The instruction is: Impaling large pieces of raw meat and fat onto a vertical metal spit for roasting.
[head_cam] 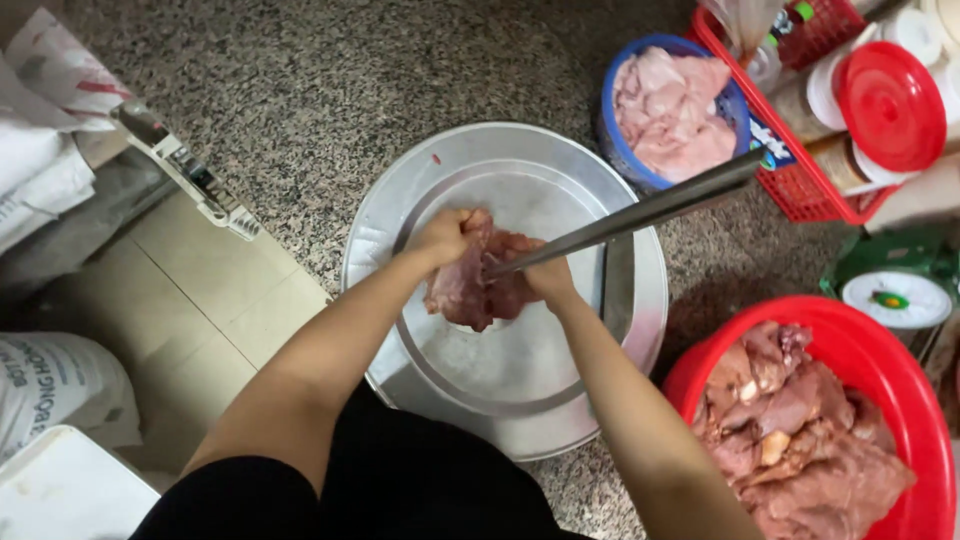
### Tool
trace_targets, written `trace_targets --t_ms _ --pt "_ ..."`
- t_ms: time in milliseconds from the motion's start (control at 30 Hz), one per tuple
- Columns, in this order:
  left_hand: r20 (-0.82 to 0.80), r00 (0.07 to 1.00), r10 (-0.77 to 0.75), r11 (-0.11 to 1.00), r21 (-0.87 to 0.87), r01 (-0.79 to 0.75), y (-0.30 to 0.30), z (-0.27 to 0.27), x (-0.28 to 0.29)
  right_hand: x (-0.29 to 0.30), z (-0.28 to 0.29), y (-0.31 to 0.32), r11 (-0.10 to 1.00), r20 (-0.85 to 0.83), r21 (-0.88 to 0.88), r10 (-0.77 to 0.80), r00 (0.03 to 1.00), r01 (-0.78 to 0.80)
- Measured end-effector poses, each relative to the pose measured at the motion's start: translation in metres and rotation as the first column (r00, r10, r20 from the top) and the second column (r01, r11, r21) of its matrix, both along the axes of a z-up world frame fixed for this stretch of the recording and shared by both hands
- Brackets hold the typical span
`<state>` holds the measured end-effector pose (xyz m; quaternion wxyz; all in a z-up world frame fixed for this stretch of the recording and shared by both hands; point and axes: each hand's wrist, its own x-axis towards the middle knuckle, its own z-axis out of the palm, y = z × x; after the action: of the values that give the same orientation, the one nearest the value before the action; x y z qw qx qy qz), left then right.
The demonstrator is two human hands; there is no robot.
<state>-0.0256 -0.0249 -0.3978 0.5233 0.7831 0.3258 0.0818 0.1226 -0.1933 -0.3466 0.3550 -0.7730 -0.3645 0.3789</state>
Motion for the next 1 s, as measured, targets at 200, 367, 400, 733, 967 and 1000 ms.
trace_targets --t_ms 200,367,400,733,967,1000 --pt "-0.147 0.924 0.353 0.924 0.209 -0.32 -0.007 -0.011 0.017 -0.005 -0.037 0.009 0.978 0.407 0.067 -0.209 0.889 0.199" --pt "0.128 0.925 0.357 0.755 0.544 -0.366 -0.022 0.026 -0.023 -0.023 -0.029 -0.009 0.953 0.48 0.221 -0.291 0.828 0.207" --pt "0.128 0.95 0.286 0.783 0.54 -0.308 -0.025 0.027 -0.033 -0.027 -0.028 -0.017 0.944 0.482 0.265 -0.306 0.821 0.196" --pt "0.139 0.946 -0.293 0.606 0.792 0.071 -0.093 0.058 -0.093 -0.051 -0.077 -0.051 0.847 0.171 0.295 -0.502 0.848 0.442" --pt "-0.038 0.955 -0.294 0.611 0.761 0.219 -0.096 0.032 -0.097 -0.083 -0.009 -0.052 0.888 0.129 0.16 -0.452 0.883 0.431" --pt "-0.016 0.958 -0.286 0.604 0.773 0.193 -0.097 0.027 -0.099 -0.094 0.015 -0.05 0.948 0.51 0.209 -0.315 0.8 0.241"
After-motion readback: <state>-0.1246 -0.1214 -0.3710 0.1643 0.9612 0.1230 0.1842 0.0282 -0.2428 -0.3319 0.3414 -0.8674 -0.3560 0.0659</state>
